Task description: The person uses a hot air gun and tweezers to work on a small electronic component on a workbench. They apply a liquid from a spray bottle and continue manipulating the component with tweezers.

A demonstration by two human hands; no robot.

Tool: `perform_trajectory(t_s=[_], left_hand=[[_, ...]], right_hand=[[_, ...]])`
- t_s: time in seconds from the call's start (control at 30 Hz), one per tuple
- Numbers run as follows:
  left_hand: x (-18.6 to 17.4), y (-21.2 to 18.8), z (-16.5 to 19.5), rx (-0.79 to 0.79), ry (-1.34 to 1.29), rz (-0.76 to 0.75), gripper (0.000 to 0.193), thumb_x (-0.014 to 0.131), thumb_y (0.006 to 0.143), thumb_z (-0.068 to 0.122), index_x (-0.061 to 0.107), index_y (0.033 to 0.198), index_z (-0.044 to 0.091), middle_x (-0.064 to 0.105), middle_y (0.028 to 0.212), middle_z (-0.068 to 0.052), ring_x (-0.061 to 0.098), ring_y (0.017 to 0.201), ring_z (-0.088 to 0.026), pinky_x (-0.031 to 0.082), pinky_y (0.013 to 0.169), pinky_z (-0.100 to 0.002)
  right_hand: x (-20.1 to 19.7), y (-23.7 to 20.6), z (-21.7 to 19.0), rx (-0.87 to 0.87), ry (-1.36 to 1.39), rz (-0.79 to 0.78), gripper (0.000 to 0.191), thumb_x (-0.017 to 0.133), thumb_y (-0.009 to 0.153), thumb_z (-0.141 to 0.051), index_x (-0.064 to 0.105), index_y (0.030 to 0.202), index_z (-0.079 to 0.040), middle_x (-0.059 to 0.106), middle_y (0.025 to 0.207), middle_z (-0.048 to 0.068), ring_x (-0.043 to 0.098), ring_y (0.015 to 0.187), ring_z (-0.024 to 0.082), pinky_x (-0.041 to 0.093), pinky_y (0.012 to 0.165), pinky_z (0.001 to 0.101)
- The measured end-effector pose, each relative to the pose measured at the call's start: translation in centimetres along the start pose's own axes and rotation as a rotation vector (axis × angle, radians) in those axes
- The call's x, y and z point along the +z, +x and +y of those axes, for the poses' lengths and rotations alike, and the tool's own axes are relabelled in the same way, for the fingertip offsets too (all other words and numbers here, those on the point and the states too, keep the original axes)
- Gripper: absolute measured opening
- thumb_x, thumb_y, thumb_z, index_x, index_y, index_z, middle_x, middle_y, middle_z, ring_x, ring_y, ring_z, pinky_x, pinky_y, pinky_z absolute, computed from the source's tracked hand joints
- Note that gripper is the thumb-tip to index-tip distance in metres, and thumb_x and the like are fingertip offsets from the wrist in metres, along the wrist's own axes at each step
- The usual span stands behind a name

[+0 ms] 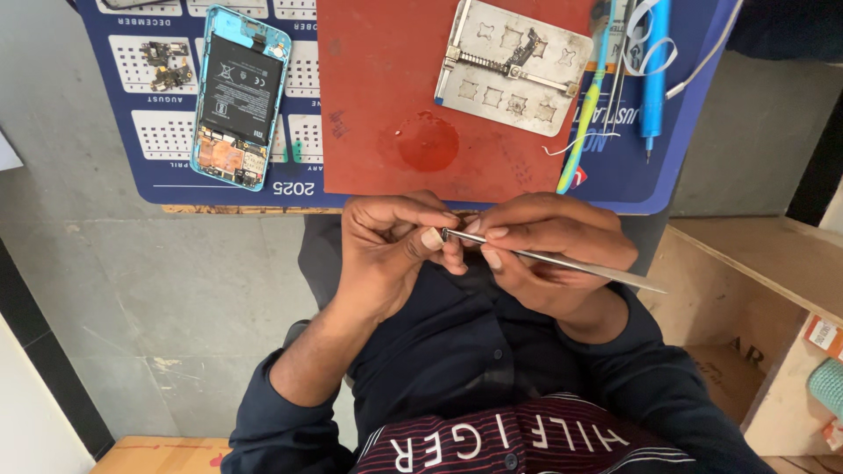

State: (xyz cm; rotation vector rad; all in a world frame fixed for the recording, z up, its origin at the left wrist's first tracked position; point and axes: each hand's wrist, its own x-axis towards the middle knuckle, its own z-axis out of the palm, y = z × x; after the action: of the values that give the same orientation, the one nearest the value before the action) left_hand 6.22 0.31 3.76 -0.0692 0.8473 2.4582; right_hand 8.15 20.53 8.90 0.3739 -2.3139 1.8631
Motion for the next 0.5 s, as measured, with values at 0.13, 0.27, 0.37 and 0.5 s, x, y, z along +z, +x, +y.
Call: perform_trajectory(t_s=[0.13,0.27,0.37,0.5], left_hand=[[-0.09,-0.01,0.03,-0.016,-0.02,-0.014,0.011,0.069,0.101,-0.004,0.073,0.111,-0.007,0.071,0.098,-0.019,0.074,0.085,-0.023,0.067,0.079,-0.038],[-0.17,0.11,0.03,-0.012,-0.013,-0.019,0.011,0.068,0.102,-0.004,0.073,0.111,-0.008,0.071,0.099,-0.019,0.074,0.086,-0.023,0.067,0.079,-0.039],[-0.23,0.05,0.07,-0.016,-0.014,-0.022,0.011,0.068,0.102,-0.004,0.073,0.111,-0.008,0.071,0.099,-0.019,0.074,0.086,-0.023,0.068,0.079,-0.039],[-0.34,0.0,0.1,-0.03,-0.03,-0.028,0.011,0.068,0.102,-0.004,0.073,0.11,-0.008,0.071,0.1,-0.019,0.074,0.086,-0.023,0.068,0.079,-0.039]], right_hand=[[0.12,0.11,0.09,-0.015,0.007,0.005,0.015,0.077,0.093,0.002,0.068,0.105,-0.001,0.072,0.109,0.016,0.078,0.099,0.023,0.068,0.08,0.0291],[-0.05,0.25,-0.17,-0.01,-0.002,-0.013,0.016,0.077,0.093,0.002,0.069,0.106,-0.001,0.072,0.109,0.016,0.078,0.098,0.023,0.068,0.08,0.0285],[-0.24,0.3,-0.46,-0.005,0.008,-0.039,0.016,0.076,0.093,0.003,0.068,0.107,0.0,0.072,0.109,0.017,0.078,0.099,0.024,0.068,0.08,0.029],[-0.19,0.51,-0.37,-0.031,0.008,-0.045,0.016,0.076,0.092,0.005,0.067,0.105,0.0,0.072,0.109,0.017,0.078,0.099,0.024,0.068,0.081,0.0295]])
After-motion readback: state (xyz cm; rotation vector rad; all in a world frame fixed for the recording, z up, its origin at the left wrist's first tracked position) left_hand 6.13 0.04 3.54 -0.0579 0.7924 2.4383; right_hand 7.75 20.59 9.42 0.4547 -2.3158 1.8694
